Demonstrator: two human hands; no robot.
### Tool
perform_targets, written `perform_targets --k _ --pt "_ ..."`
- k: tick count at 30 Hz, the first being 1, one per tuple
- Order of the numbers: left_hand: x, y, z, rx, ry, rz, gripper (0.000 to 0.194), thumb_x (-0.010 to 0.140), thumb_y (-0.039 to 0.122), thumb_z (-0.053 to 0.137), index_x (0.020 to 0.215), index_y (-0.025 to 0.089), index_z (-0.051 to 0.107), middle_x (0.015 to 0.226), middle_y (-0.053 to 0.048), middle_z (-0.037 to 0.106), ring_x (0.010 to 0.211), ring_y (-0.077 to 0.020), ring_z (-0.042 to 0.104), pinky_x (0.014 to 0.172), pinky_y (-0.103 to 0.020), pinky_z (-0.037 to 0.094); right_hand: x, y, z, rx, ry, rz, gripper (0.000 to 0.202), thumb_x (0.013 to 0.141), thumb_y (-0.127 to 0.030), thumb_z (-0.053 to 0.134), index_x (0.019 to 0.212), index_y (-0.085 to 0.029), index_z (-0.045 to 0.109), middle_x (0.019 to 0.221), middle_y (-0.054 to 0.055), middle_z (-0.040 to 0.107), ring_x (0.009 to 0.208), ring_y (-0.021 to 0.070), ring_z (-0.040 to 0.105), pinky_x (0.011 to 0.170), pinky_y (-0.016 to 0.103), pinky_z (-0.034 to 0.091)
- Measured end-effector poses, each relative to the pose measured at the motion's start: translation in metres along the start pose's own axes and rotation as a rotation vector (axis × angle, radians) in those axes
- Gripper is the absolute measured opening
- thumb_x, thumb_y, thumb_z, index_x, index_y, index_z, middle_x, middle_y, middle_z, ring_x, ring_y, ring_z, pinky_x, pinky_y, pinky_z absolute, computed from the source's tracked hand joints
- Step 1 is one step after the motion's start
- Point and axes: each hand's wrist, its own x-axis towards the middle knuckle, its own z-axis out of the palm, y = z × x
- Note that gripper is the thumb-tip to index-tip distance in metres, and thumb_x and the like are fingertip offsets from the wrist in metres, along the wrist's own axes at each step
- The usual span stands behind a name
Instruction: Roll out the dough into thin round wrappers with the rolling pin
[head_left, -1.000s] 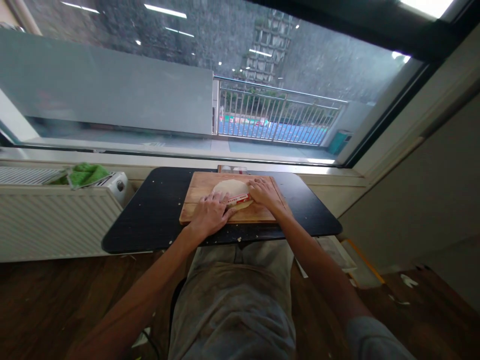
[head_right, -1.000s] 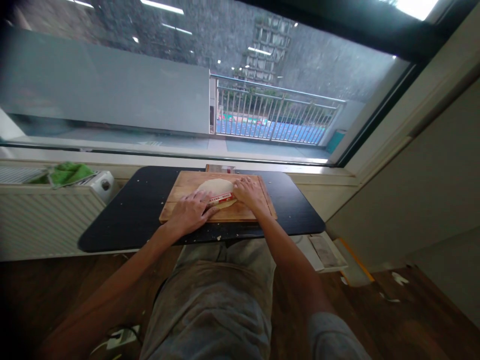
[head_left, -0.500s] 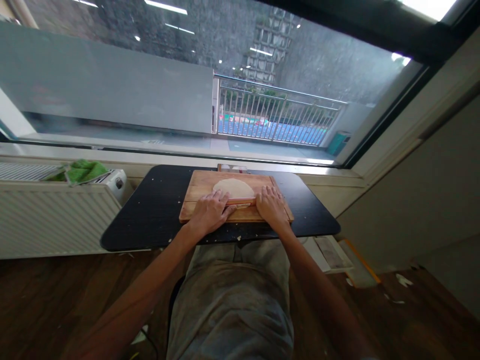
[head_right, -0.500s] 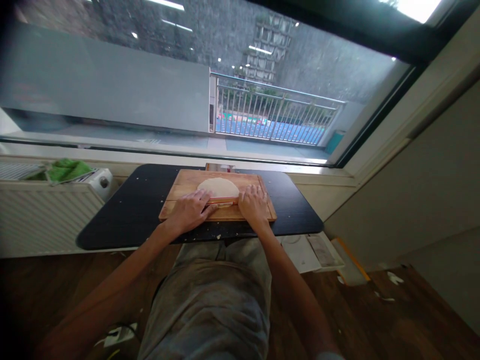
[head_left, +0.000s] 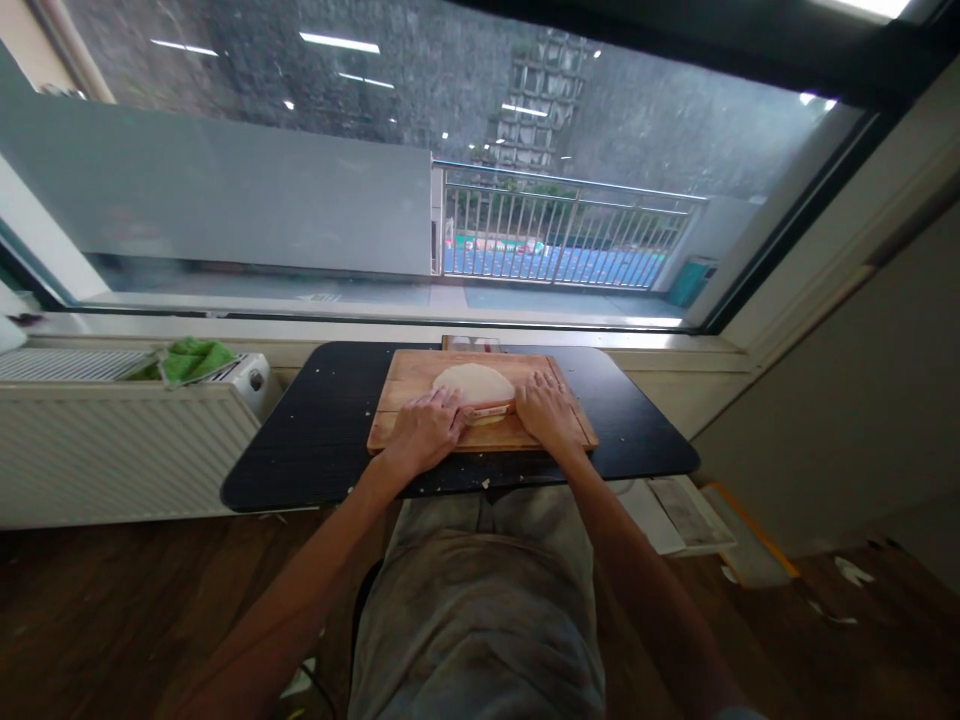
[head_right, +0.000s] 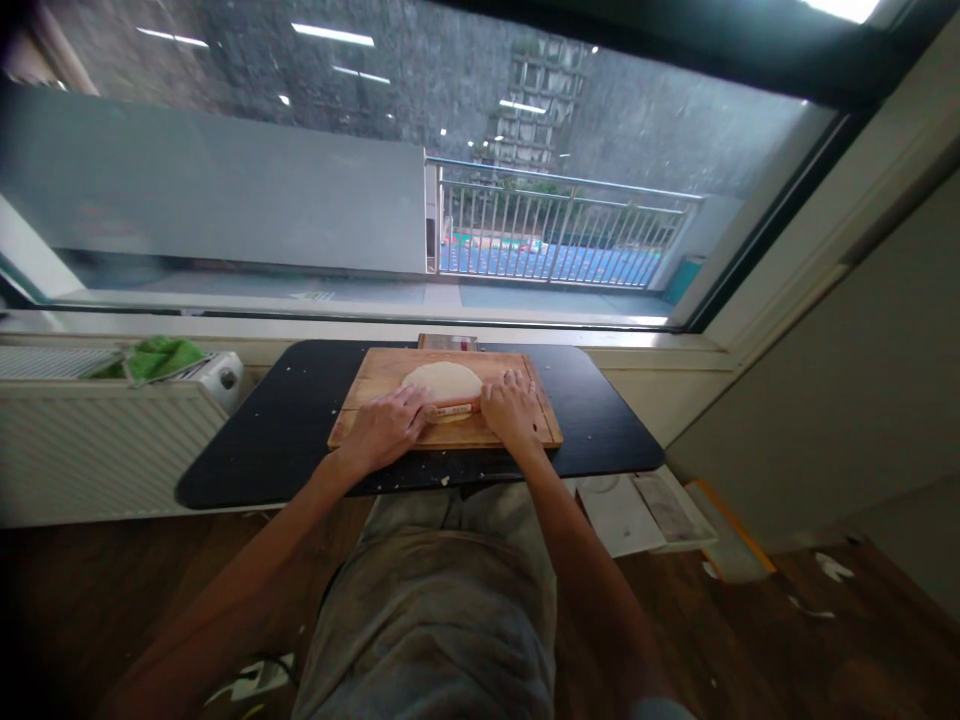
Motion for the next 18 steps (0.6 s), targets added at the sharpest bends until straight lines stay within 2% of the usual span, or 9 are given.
perform_targets --k 3,6,12,18 --pt "0.004 -0.004 0.003 -0.006 0.011 0.003 0.055 0.116 0.048 0.03 0.148 0.018 0.063 0.15 -0.015 0.07 0.138 -0.0286 0.066 0.117 -0.044 0.051 -0.024 -0.004 -0.002 0.026 0.121 0.144 0.055 0.112 -0.03 0.027 0.145 -0.012 0.067 0.151 0.024 0.066 0.148 0.0351 0.053 0.124 0.056 0.038" --pt "0.01 -0.01 0.007 0.003 0.036 0.01 0.054 0.116 0.047 0.03 0.143 0.018 0.067 0.15 -0.014 0.07 0.14 -0.0271 0.065 0.122 -0.042 0.047 -0.036 -0.008 -0.006 0.055 0.144 0.181 0.055 0.113 -0.029 0.024 0.14 -0.008 0.068 0.149 0.024 0.067 0.146 0.0326 0.054 0.125 0.054 0.035" --pt "0.037 -0.022 0.015 0.037 0.029 0.0 0.056 0.115 0.046 0.028 0.147 0.018 0.065 0.159 -0.013 0.063 0.155 -0.031 0.051 0.129 -0.051 0.038 -0.023 -0.009 -0.014 0.015 0.059 0.158 0.049 0.112 -0.026 0.029 0.129 -0.013 0.073 0.142 0.024 0.07 0.142 0.0365 0.056 0.121 0.059 0.038" --pt "0.07 -0.027 0.02 0.026 -0.014 -0.103 0.055 0.114 0.045 0.031 0.152 0.018 0.061 0.161 -0.016 0.061 0.155 -0.0324 0.05 0.127 -0.054 0.039 -0.02 -0.01 -0.007 -0.007 0.057 0.167 0.048 0.111 -0.026 0.033 0.138 -0.015 0.071 0.143 0.024 0.07 0.144 0.0369 0.055 0.122 0.061 0.036"
